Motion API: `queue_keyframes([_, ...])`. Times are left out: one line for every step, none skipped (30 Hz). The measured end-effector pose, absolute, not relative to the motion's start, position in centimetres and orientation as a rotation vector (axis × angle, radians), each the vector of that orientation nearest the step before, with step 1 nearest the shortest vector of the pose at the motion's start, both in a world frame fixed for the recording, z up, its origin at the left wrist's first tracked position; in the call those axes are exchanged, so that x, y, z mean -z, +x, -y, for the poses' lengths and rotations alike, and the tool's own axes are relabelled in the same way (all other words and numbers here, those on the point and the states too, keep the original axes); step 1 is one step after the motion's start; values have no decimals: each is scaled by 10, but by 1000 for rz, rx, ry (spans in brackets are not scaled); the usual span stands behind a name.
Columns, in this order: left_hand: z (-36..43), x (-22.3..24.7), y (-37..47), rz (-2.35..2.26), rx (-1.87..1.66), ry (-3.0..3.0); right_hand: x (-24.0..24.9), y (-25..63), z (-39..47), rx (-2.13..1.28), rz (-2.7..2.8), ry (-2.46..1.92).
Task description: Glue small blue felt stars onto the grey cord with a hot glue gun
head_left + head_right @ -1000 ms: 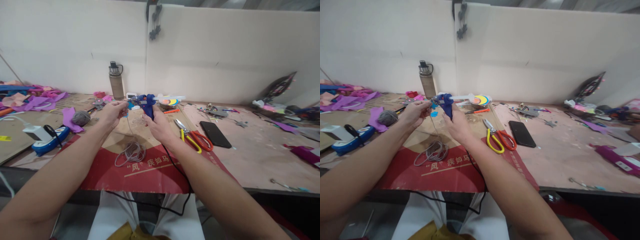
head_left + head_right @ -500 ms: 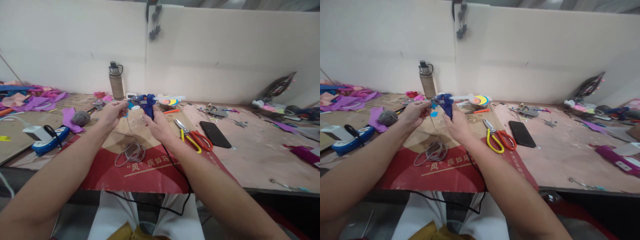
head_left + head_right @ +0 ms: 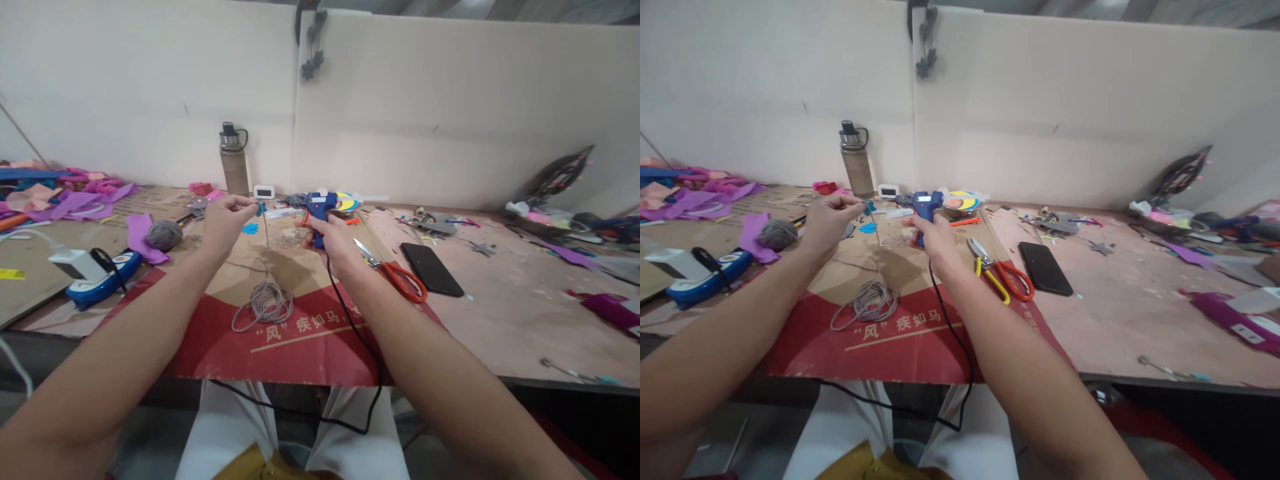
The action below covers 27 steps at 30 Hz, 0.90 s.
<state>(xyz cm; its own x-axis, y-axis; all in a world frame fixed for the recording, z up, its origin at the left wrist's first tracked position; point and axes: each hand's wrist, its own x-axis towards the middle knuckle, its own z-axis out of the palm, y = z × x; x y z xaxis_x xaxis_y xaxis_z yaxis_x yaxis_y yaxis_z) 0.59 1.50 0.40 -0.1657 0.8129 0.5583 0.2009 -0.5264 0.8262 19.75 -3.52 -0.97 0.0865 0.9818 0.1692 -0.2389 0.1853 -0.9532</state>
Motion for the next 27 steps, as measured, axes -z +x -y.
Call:
queue_keyframes([-13, -5, 6, -1178, -1740, 1711, 12, 200, 31, -1171, 1008, -974])
queue_keyframes([-11, -6, 6, -1202, -1733, 1780, 14, 203, 27, -1180, 986, -1046])
queue_keyframes([-10, -6, 6, -1225, -1723, 1845, 17, 206, 23, -1160, 1014, -1153])
queue_keyframes([-8, -7, 6, -1249, -1707, 1904, 20, 208, 19, -1109, 1083, -1293])
queue_keyframes([-7, -8, 7, -1278, -1694, 1950, 22, 211, 17, -1044, 1172, -1441])
queue_keyframes([-6, -8, 7, -1313, -1684, 1986, 24, 214, 15, -976, 1257, -1578])
queue_keyframes([-5, -8, 7, -1350, -1675, 2017, 25, 217, 14, -916, 1327, -1693])
queue_keyframes([-4, -9, 8, -1387, -1668, 2046, 26, 220, 14, -874, 1376, -1773])
queue_keyframes([-4, -9, 8, -1418, -1663, 2074, 25, 223, 14, -848, 1393, -1817])
queue_keyframes([-4, -9, 9, -1439, -1662, 2102, 24, 226, 16, -796, 1410, -1850])
queue_keyframes([-3, -9, 9, -1449, -1666, 2129, 23, 228, 18, -696, 1458, -1900])
queue_keyframes([-3, -9, 10, -1450, -1673, 2155, 21, 229, 20, -556, 1523, -1957])
queue_keyframes([-2, -9, 10, -1445, -1681, 2182, 19, 230, 22, -392, 1593, -1990])
queue_keyframes([-2, -9, 11, -1439, -1687, 2208, 17, 228, 23, -237, 1656, -1975])
queue_keyframes([-1, -9, 12, -1432, -1690, 2232, 15, 225, 25, -129, 1700, -1906])
queue_keyframes([0, -8, 13, -1426, -1683, 2253, 14, 220, 26, -100, 1711, -1791])
queue_keyframes([1, -8, 15, -1424, -1670, 2270, 14, 213, 27, -155, 1685, -1636])
queue_keyframes([3, -8, 16, -1425, -1648, 2283, 14, 205, 28, -262, 1634, -1485])
queue_keyframes([4, -7, 18, -1427, -1623, 2294, 15, 197, 29, -406, 1570, -1363])
queue_keyframes([6, -6, 20, -1429, -1599, 2304, 16, 188, 29, -548, 1501, -1260])
queue_keyframes([8, -6, 21, -1426, -1575, 2314, 17, 179, 30, -696, 1438, -1149])
queue_keyframes([9, -5, 22, -1418, -1557, 2323, 18, 172, 31, -839, 1367, -1047])
queue_keyframes([10, -4, 23, -1409, -1546, 2332, 19, 166, 32, -963, 1310, -966])
queue_keyframes([11, -4, 24, -1400, -1534, 2340, 19, 162, 33, -1056, 1267, -907])
queue_keyframes([11, -3, 25, -1397, -1524, 2343, 19, 159, 34, -1115, 1238, -866])
queue_keyframes([11, -3, 26, -1395, -1512, 2337, 19, 158, 34, -1138, 1225, -844])
queue_keyframes([12, -3, 27, -1387, -1502, 2319, 18, 158, 35, -1127, 1223, -837])
